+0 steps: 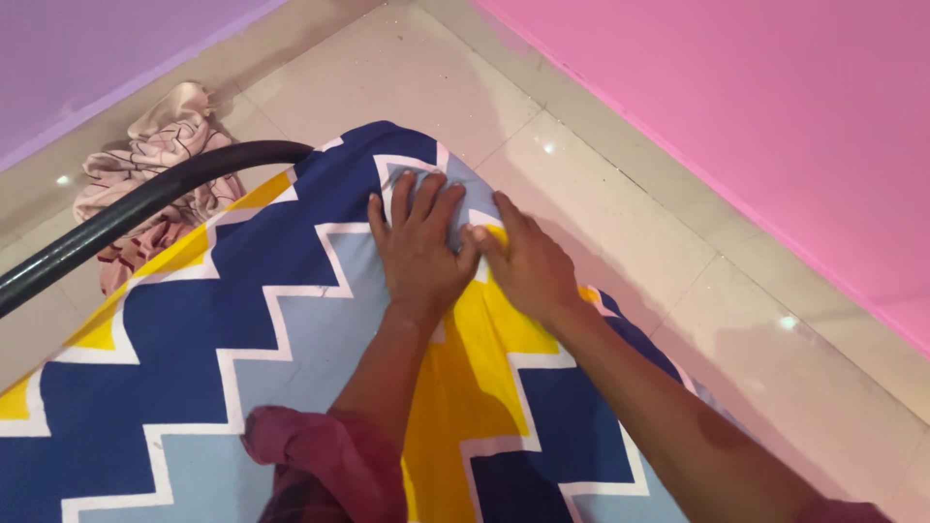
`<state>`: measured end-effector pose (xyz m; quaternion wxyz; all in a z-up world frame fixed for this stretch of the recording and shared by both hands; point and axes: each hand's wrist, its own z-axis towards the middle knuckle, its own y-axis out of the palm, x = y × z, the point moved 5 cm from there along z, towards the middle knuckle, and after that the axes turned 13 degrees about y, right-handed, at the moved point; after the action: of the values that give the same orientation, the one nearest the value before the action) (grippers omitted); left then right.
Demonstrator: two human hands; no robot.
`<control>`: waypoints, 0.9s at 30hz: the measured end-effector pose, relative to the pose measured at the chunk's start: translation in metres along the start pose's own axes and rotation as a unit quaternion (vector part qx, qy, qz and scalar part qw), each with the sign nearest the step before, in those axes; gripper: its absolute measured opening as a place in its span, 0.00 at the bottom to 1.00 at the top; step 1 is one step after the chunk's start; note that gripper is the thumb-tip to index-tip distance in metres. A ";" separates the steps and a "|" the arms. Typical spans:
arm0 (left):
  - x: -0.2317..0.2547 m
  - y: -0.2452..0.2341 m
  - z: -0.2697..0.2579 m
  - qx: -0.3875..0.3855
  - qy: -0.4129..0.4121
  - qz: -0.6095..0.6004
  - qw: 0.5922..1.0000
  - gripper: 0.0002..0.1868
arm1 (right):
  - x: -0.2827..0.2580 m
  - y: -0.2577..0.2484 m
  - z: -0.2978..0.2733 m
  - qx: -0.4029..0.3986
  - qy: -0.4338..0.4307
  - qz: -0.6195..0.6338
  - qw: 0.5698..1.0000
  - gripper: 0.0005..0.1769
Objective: The person smooths a patterned bedsheet over a mattress frame by hand, tucking the edges under the frame and using their palms to flatten the fabric across the surface.
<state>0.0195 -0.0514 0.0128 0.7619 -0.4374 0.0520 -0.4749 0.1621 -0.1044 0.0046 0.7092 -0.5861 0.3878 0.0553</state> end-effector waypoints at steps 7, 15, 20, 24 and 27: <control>-0.017 0.016 0.021 -0.084 0.040 -0.010 0.996 0.34 | 0.066 0.036 0.041 -0.100 0.198 0.029 0.975 0.39; -0.047 0.019 0.021 -0.174 0.072 -0.039 0.981 0.40 | 0.102 0.054 0.072 -0.097 0.259 0.029 0.961 0.39; -0.047 0.019 0.024 -0.181 0.065 -0.039 0.981 0.41 | 0.032 0.003 0.036 -0.006 0.217 -0.111 0.970 0.26; -0.049 0.022 0.025 -0.181 0.053 -0.043 0.981 0.41 | -0.030 0.001 -0.005 0.124 -0.032 -0.047 0.991 0.23; -0.052 0.025 0.025 -0.180 0.061 -0.044 0.981 0.44 | -0.045 0.006 -0.037 0.282 -0.115 -0.148 0.941 0.32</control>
<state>0.0204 0.0081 -0.0076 0.6444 -0.5396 0.1639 -0.5165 0.1098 -0.1178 0.0269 0.8851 -0.4029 0.2125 -0.0952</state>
